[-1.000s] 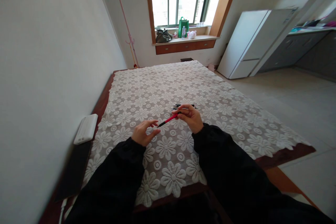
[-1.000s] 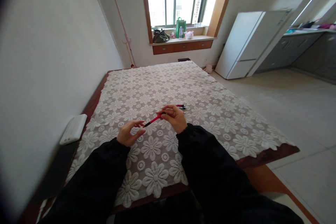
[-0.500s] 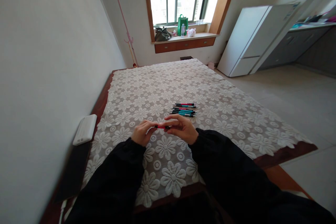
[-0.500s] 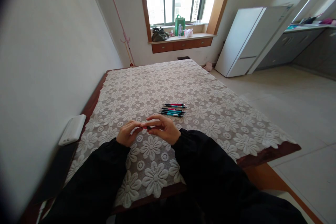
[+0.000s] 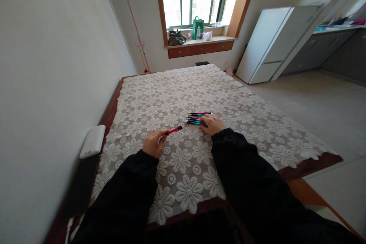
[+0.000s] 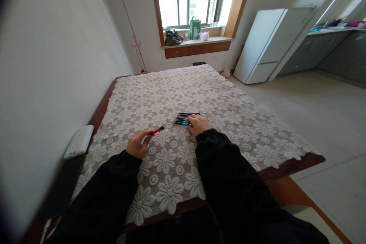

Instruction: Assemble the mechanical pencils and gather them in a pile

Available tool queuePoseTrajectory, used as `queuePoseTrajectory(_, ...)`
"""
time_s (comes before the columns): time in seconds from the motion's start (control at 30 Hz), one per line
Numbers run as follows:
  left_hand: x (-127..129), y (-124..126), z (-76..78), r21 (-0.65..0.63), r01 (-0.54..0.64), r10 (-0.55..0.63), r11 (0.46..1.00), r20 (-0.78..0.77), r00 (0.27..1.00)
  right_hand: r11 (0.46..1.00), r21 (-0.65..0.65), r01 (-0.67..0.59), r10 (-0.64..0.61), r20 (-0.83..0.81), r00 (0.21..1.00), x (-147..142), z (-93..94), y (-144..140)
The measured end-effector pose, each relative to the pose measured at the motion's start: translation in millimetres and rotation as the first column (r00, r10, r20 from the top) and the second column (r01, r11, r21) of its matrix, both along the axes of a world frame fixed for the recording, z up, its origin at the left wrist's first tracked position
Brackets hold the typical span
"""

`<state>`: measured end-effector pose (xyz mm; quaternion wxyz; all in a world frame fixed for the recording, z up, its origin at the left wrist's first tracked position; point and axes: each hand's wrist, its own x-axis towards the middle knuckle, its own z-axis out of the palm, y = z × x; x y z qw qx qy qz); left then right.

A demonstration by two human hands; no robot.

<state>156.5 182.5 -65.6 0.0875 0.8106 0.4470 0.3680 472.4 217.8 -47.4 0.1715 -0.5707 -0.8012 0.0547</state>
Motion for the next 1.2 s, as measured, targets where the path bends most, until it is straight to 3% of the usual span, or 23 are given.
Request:
queuePoseTrajectory(0.37,-12,8,-11.0,-0.016,-0.236,0.233,0.972,-0.104,0.967,0.990,0.113,-0.087,0.087,0.006,0.996,-5,-5.7,-1)
queuePoseTrajectory(0.6,-13,7,-14.5,0.034,-0.296,0.298,0.955,-0.147,0.943,0.977,0.011,-0.214,0.214,0.018,0.977,-8,-5.7,-5)
queuePoseTrajectory(0.73,-13,8,-15.5,0.020,-0.302,0.302,0.953,-0.118,0.946,0.986,0.024,-0.163,0.164,-0.172,0.971,-13,-4.7,-9)
queuePoseTrajectory(0.8,-13,9,-15.7,0.020,-0.301,0.302,0.953,-0.111,0.947,0.990,0.041,-0.136,0.141,-0.424,0.895,-18,-5.2,-10)
queuePoseTrajectory(0.9,-16,12,-16.3,0.028,-0.267,0.269,0.963,-0.121,0.956,0.980,0.067,-0.189,0.169,-0.782,0.600,-29,-7.6,-11)
queuePoseTrajectory(0.93,-17,12,-16.6,0.025,-0.256,0.257,0.966,-0.126,0.958,0.974,0.071,-0.213,0.173,-0.843,0.509,-32,-8.9,-12)
queuePoseTrajectory(1.0,-19,14,-17.2,0.009,-0.247,0.246,0.969,-0.132,0.960,0.964,0.059,-0.258,0.165,-0.897,0.409,-37,-12.6,-11)
queuePoseTrajectory(1.07,-20,14,-17.3,-0.025,-0.265,0.260,0.964,-0.129,0.957,0.951,0.012,-0.309,0.141,-0.906,0.399,-40,-17.3,-10)
queuePoseTrajectory(1.2,-18,13,-15.9,-0.083,-0.285,0.275,0.955,-0.116,0.954,0.932,-0.054,-0.359,0.127,-0.879,0.460,-37,-24.1,-8)
